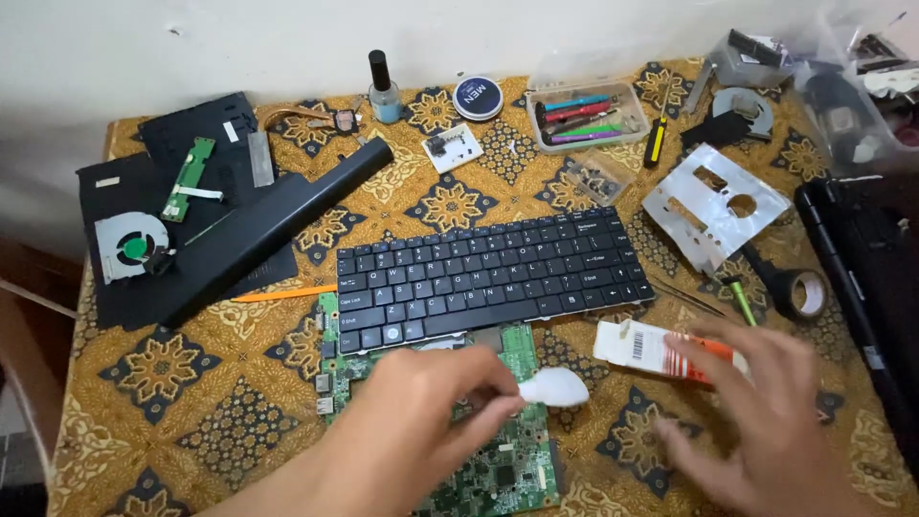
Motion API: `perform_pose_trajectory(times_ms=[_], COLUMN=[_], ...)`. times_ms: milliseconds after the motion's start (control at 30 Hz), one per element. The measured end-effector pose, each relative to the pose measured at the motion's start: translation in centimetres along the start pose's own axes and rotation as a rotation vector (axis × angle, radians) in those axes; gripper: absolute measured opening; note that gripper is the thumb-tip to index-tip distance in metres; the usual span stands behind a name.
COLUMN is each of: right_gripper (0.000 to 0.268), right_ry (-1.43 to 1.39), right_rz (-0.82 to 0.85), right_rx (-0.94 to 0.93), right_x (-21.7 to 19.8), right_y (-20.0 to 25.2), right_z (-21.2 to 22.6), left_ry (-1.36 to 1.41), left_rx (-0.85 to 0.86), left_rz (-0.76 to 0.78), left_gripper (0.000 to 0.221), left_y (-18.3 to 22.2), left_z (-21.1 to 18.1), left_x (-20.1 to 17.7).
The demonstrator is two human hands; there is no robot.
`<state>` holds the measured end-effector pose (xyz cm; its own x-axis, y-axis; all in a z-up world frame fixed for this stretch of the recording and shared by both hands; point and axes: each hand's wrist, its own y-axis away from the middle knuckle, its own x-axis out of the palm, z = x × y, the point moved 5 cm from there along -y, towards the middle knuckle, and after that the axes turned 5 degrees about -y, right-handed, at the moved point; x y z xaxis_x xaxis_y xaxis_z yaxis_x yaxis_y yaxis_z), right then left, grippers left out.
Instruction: Connecting a keyboard ribbon cable to a laptop motherboard and applying thermal paste to the CPU.
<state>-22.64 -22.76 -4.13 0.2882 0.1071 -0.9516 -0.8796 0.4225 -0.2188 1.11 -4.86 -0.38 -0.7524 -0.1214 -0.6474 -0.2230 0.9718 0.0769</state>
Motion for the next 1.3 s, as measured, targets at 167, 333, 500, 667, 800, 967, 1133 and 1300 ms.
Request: perform_pose_trajectory(times_ms=[167,333,500,667,800,967,1133,1300], right_gripper=[0.089,0.045,0.049,0.037,0.022,0.028,0.037,0.041], right_ry=[-0.426,-0.836,-0.977,-1.003,-1.005,-0.821,-0.740,-0.581], right_rz=[0.323,0.453,0.368,0.339,0.222,0.224,0.070,0.158], right_rx=[0.102,-0.161,-0.147,-0.285,-0.379,-0.329,-0.430,-0.203], right_x=[0.6,1.5,2.7,4.4,5.1,5.7,4.6,5.3], right_y=[-0.6,-2.6,-1.7,-0.5,0.4,2.0,0.5,1.3], right_z=[4.3,8.1,7.1,7.0,5.9,3.4,4.2,2.1], left_ry=[-0.115,0.022,0.241,-0.035,-0.176,0.077,0.076,0.009], left_rx=[0.349,0.459,0.346,0.508,0.522,0.391,0.325,0.224], left_rz=[-0.063,-0.110,0.074,0.029,-0.128,0.091,0.149,0.023], left_gripper=[0.009,0.014,0.023,0.033,0.037,0.044,0.049,0.046], left_y=[0.0,-0.1,-1.1,-1.5,-2.6,-3.9,-4.7,-5.0], left_z=[-1.9,-4.0,-4.5,-4.6,-5.1,-5.4,-5.5,-4.9], left_x=[2.6,2.0,1.4,4.2,4.5,5.0,5.1,3.5])
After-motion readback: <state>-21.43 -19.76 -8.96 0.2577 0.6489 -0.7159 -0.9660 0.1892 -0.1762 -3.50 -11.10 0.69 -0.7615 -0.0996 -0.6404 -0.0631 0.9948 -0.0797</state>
